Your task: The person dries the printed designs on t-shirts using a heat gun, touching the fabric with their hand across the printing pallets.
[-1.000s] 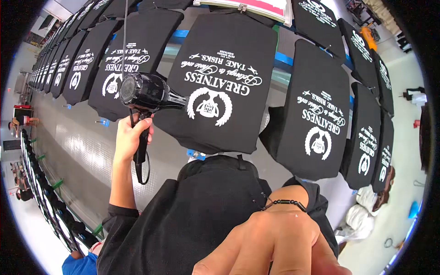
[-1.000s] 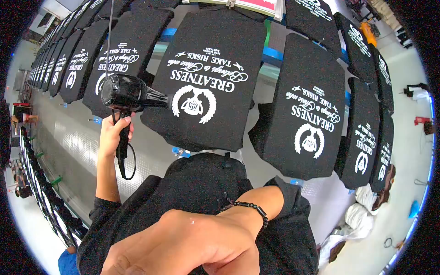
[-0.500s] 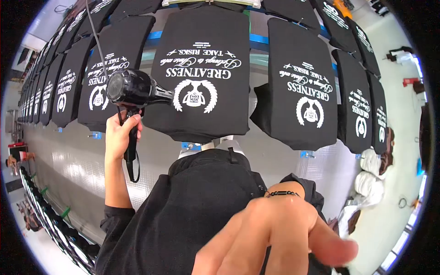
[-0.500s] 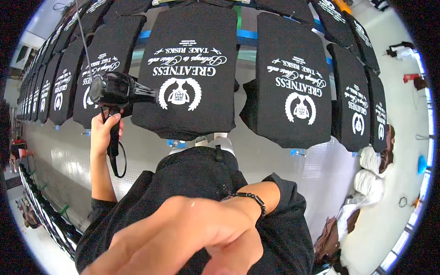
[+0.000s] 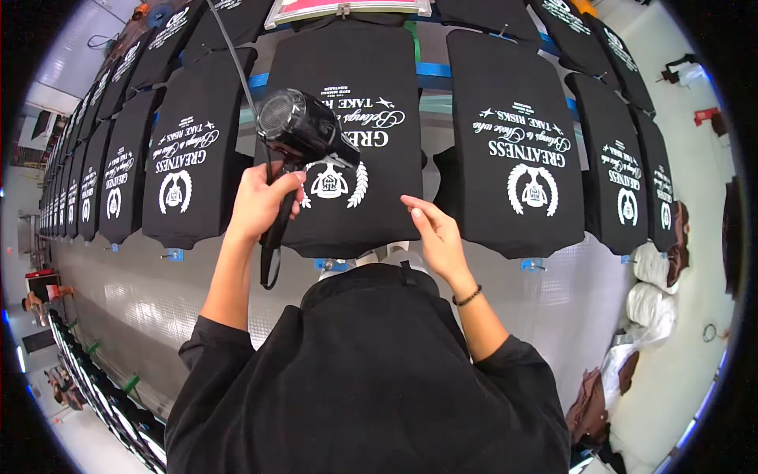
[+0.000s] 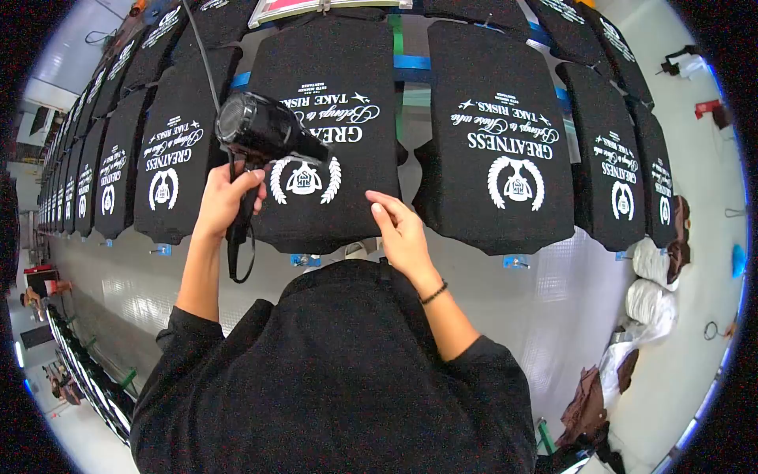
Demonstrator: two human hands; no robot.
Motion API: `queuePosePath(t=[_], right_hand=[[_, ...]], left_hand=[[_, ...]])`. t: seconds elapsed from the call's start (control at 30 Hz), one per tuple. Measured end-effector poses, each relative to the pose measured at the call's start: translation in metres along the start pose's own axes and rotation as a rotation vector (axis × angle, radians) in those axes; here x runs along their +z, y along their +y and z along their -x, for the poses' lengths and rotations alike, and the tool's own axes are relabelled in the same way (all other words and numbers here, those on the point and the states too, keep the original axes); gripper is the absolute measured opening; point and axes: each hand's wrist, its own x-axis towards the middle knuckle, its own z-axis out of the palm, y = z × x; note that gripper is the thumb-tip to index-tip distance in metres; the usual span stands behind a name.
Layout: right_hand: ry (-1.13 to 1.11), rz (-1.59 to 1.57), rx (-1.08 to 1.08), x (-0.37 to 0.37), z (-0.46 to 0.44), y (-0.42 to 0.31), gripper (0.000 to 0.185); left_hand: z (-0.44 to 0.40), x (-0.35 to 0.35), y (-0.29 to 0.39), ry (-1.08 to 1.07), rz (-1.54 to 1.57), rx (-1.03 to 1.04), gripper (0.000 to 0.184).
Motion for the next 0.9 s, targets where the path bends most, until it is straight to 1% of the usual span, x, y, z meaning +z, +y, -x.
queuePosePath(t=[0.03,0.1,0.13,0.17,0.23,0.27,0.33,0.5,0.63,0.7,0.8,0.9], right_hand=[[0.005,-0.002,-0.001,0.001,-0.006,0.017,0.032],[0.164,0.341,-0.211,0.006,-0.017,0.030,0.031],[0.167,0.463,-0.210,0.006,-0.017,0.036,0.032],[0.162,0.464,-0.209,0.007,-0.020,0.039,0.032],[0.177,0.690,-0.358,0.013,-0.028,0.051,0.034],[0.152,0.739,-0.352,0.017,-0.030,0.053,0.035],[0.133,0.813,-0.390,0.025,-0.035,0.058,0.035],[0.074,0.844,-0.437,0.041,-0.043,0.064,0.036],[0.114,0.911,-0.444,0.049,-0.048,0.068,0.037],[0.125,0.973,-0.479,0.052,-0.049,0.068,0.038],[0.049,1.029,-0.558,0.059,-0.051,0.072,0.046],[-0.039,1.134,-0.556,0.065,-0.051,0.074,0.055]], left_hand=[[0.003,0.004,0.002,-0.013,-0.007,-0.014,0.016],[0.010,0.007,0.001,-0.033,0.003,-0.039,0.015],[0.015,0.008,0.000,-0.033,0.005,-0.050,0.015],[0.019,0.008,0.000,-0.032,0.008,-0.062,0.016],[0.028,0.006,-0.006,-0.031,0.011,-0.064,0.016],[0.033,0.005,-0.009,-0.031,0.024,-0.073,0.016],[0.040,0.001,-0.014,-0.027,0.042,-0.064,0.015],[0.048,-0.005,-0.014,0.002,0.070,-0.084,0.016],[0.033,0.004,-0.012,-0.006,0.113,-0.038,0.016],[0.021,0.006,-0.012,0.009,0.130,-0.056,0.016],[0.004,0.002,-0.012,0.067,0.082,-0.039,0.017],[-0.004,-0.011,-0.012,0.124,0.073,-0.034,0.017]])
